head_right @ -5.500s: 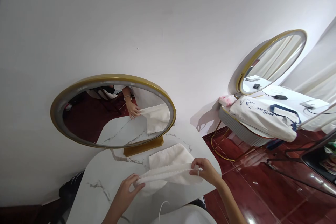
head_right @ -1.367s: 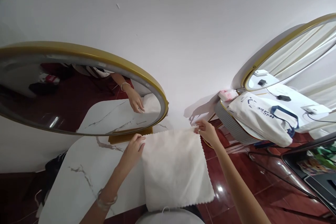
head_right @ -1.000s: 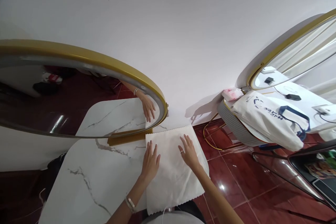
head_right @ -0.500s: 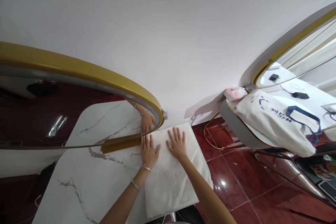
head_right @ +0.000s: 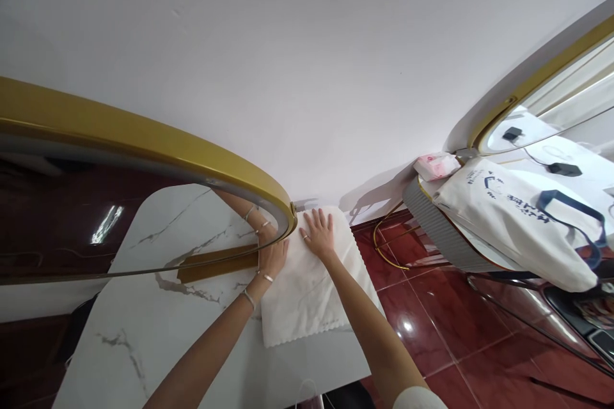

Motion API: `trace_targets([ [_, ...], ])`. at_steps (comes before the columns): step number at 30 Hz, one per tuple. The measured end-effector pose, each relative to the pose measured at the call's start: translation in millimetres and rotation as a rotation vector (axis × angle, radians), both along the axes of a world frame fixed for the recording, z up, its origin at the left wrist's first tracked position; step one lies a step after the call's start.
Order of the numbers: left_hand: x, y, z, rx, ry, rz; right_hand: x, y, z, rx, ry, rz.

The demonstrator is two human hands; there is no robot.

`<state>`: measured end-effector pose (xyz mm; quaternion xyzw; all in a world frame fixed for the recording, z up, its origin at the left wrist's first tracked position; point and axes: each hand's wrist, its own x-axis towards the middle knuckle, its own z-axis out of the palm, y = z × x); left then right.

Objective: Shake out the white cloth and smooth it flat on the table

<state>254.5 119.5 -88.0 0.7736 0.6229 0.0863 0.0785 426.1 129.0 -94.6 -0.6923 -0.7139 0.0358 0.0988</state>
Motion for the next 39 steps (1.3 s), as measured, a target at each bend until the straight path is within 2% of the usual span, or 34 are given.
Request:
trace_targets([
  [3,-10.4,-41.1,5.9,0.099,0.011,-0.125,-0.3,-29.4,-0.5,0.012,-0.001,0.027],
  [6,-23.4,-80.6,3.3,0.233,0.025,-0.197,1.6,-72.9,-4.4,0.060,0.000,0.076],
  [8,-29.2,-96.8,-0.5,0.260,0.030,-0.182,7.2,-98.7,-8.1,0.103,-0.001,0.084],
  [10,-30.2,-102.5,-3.0,0.256,0.024,-0.165,15.9,-113.7,-11.1,0.130,-0.010,0.043],
  [13,-21.6,-92.6,-2.4,0.227,-0.001,-0.136,29.4,-109.6,-12.3,0.128,-0.036,-0.006],
  [16,-4.9,-64.6,1.6,0.167,-0.010,-0.074,38.8,-79.9,-10.2,0.076,-0.050,0.010],
  [21,20.5,-2.2,12.3,0.043,0.048,0.006,51.5,-20.7,-8.0,-0.003,-0.041,0.000],
  [23,26.1,8.9,16.7,0.035,0.061,0.010,56.2,-9.1,-7.4,-0.007,-0.037,0.004],
  [24,27.9,7.6,18.2,0.035,0.064,0.004,57.9,-8.0,-6.9,-0.004,-0.036,0.007],
  [26,29.3,-10.4,19.2,0.049,0.054,-0.039,60.0,-16.3,-5.6,0.012,-0.036,0.008],
  [28,28.1,-46.4,16.9,0.087,0.024,-0.111,60.5,-38.1,-4.2,0.032,-0.036,-0.002],
  [31,22.4,-116.9,10.1,0.143,-0.010,-0.167,59.5,-89.3,-2.4,0.058,-0.038,-0.015],
  [35,14.9,-198.1,3.8,0.146,-0.007,-0.125,54.0,-170.0,-0.1,0.111,-0.054,-0.002],
  [37,12.8,-222.6,1.7,0.146,-0.004,-0.119,50.5,-203.8,-0.2,0.115,-0.055,-0.022],
  [39,11.7,-233.6,-0.1,0.157,0.003,-0.124,48.6,-224.5,-1.7,0.107,-0.056,-0.038],
])
